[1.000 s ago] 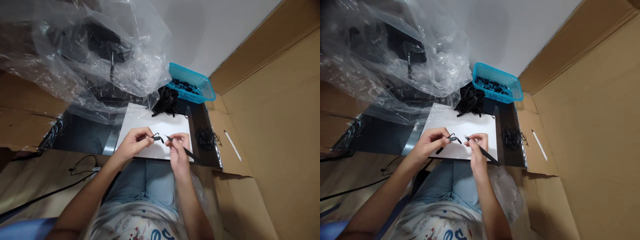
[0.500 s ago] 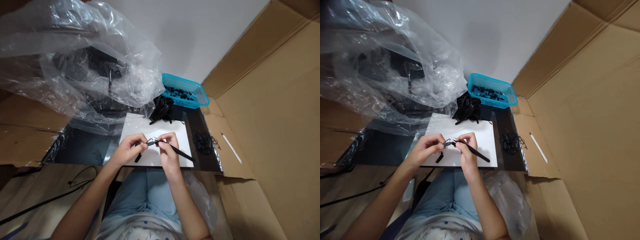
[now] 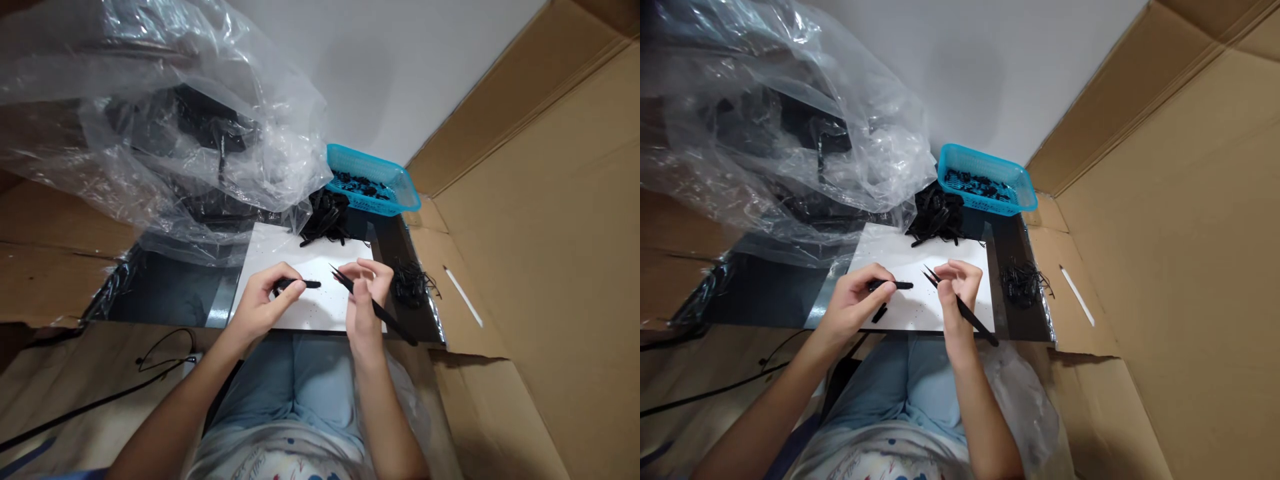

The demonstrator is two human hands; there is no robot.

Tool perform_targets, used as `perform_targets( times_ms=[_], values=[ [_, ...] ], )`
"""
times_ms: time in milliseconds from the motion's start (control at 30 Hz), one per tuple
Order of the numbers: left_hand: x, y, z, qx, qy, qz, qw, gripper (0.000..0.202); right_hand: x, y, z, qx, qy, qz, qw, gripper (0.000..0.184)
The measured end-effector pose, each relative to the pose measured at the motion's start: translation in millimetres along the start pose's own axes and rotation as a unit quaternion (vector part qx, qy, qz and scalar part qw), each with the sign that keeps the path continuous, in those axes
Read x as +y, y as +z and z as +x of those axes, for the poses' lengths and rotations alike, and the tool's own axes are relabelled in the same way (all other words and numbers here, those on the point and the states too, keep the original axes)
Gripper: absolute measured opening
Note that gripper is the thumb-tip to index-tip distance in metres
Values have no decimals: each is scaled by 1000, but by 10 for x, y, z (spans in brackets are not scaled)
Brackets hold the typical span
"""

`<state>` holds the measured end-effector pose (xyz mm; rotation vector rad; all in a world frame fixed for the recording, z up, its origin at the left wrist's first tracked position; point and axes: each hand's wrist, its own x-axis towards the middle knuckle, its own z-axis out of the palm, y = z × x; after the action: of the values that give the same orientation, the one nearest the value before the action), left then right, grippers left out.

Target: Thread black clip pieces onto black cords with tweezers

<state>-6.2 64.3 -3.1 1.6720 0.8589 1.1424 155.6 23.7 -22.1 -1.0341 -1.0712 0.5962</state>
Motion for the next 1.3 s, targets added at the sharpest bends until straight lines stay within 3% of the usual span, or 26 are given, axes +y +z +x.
perform_targets(
  times_ms=[167, 267, 333, 433, 500, 633, 900, 1300],
  values=[
    [-16, -9, -34, 29, 9, -7, 1000, 20, 23, -117, 61, -86, 153, 35, 984, 25],
    [-28, -23, -48, 27, 24, 9, 999, 19, 37, -163, 81, -145, 184, 107, 966, 27],
    [-30, -28, -61, 31, 44, 30, 998, 16, 20, -180, 68, -163, 143, 110, 970, 22],
    [-19, -21, -93, 50, 83, 56, 994, 11, -69, -171, 1, -103, 3, 48, 994, 8],
    [-5, -9, -120, 61, 110, 66, 990, 9, -158, -141, -63, -75, -86, 4, 993, 11],
    [19, 9, -172, 66, 156, 88, 982, 8, -291, -49, -162, -141, -189, -60, 970, 24],
    [55, 4, -171, 77, 208, 103, 970, 7, -274, 38, -181, -163, -204, -55, 964, 24],
    [51, 11, -183, 70, 208, 94, 971, 8, -293, 26, -185, -158, -193, -41, 968, 24]
  ],
)
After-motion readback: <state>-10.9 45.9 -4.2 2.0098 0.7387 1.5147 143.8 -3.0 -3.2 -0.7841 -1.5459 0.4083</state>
